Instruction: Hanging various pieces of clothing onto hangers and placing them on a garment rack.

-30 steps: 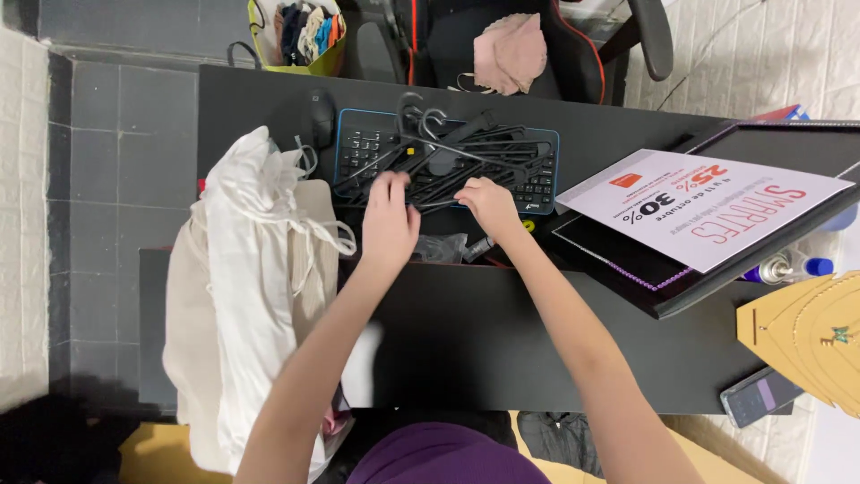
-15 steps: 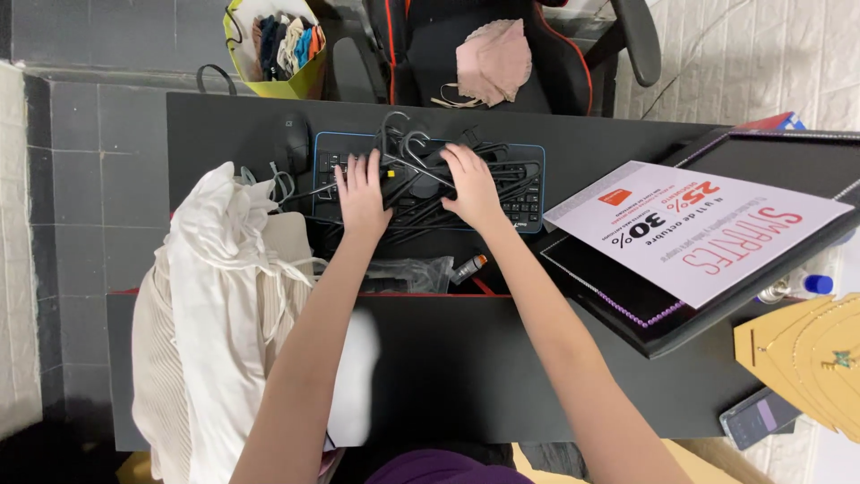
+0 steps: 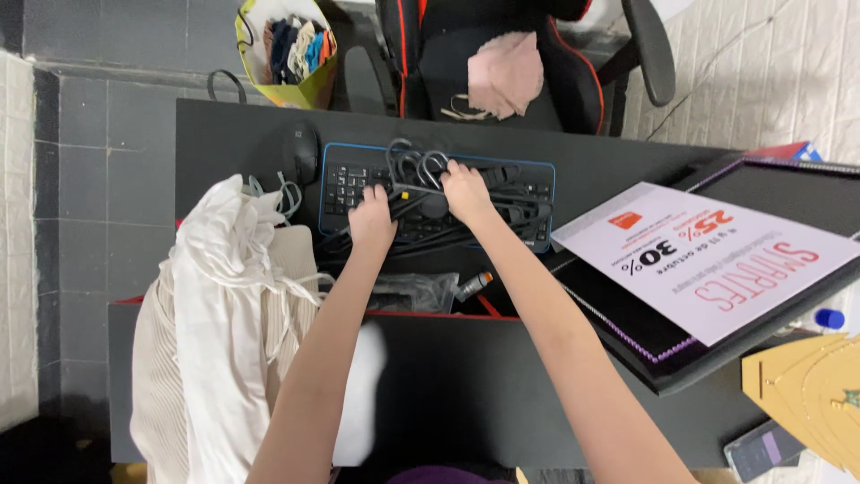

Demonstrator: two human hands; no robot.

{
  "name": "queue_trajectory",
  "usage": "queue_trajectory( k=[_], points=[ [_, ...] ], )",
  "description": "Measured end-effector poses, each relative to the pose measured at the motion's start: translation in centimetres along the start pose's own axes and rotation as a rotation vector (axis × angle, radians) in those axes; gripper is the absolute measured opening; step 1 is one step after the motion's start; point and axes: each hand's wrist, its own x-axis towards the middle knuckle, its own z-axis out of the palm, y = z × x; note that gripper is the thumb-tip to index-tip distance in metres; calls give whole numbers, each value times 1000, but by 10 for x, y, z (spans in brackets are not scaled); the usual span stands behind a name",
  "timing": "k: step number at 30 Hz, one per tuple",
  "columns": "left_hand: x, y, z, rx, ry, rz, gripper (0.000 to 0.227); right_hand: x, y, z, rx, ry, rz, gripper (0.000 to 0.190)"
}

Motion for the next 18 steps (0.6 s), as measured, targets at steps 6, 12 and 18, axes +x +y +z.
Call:
queue_trajectory(
  k=[6,12,18],
  points=[
    [6,5,-8,-62,-8,-11,56,-16,-10,-46,138,-108,48,66],
    [13,4,17,-24,-23,42,44,-19,3,-22,59,69,-20,48],
    [6,15,-13,-57,-165,53,42,-18,13,-34,-84,159,-121,34]
  ],
)
